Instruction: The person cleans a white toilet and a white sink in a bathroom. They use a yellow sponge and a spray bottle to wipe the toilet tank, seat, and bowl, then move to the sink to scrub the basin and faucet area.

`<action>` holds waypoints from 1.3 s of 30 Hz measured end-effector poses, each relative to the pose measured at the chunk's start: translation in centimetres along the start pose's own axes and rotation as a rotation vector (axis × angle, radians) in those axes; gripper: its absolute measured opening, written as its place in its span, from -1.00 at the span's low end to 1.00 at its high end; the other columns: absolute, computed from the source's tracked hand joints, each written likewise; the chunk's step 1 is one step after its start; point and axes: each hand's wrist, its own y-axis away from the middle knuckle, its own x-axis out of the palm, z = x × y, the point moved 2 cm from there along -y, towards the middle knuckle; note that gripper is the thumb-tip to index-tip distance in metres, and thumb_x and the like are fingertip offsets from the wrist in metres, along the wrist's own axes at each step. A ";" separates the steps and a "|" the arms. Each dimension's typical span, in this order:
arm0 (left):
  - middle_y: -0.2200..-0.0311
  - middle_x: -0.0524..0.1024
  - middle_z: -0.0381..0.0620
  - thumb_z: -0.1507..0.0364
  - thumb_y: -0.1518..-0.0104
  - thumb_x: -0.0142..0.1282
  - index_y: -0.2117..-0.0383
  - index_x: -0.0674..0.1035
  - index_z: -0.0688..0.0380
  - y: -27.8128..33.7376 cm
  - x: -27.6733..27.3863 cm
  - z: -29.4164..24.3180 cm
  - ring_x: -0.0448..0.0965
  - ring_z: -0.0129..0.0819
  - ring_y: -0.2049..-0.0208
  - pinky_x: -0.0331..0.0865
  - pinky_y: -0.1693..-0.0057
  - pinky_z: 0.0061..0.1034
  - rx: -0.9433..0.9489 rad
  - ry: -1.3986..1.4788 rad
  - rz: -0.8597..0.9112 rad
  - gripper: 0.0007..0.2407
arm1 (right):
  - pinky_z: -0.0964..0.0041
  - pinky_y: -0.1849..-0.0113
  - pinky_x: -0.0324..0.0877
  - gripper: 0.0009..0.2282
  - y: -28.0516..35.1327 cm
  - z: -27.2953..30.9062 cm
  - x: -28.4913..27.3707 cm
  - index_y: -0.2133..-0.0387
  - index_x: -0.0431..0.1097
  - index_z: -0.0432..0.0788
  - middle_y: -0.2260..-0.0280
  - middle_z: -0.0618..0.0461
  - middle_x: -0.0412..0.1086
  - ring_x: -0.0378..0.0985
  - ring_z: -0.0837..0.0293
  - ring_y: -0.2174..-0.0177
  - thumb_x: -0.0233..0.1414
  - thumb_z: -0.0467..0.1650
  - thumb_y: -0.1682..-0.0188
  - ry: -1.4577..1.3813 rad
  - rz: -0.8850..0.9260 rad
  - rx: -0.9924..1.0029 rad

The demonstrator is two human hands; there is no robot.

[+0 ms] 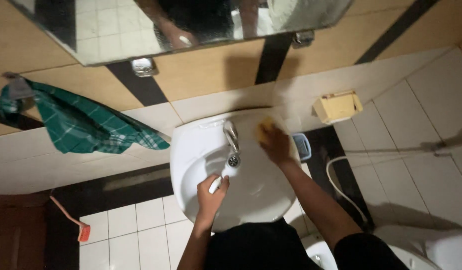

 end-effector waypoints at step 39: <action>0.81 0.43 -0.19 0.42 -0.08 0.30 0.69 0.59 0.03 1.2 -3.8 1.3 0.32 -0.50 0.69 0.26 0.40 -0.53 -0.151 -0.049 -0.150 -0.80 | -0.20 -0.23 0.11 -0.36 -2.0 7.0 -9.5 -0.37 0.15 -0.02 -0.26 -0.35 0.20 0.18 -0.37 -0.26 0.07 -0.17 0.02 -0.481 0.595 0.039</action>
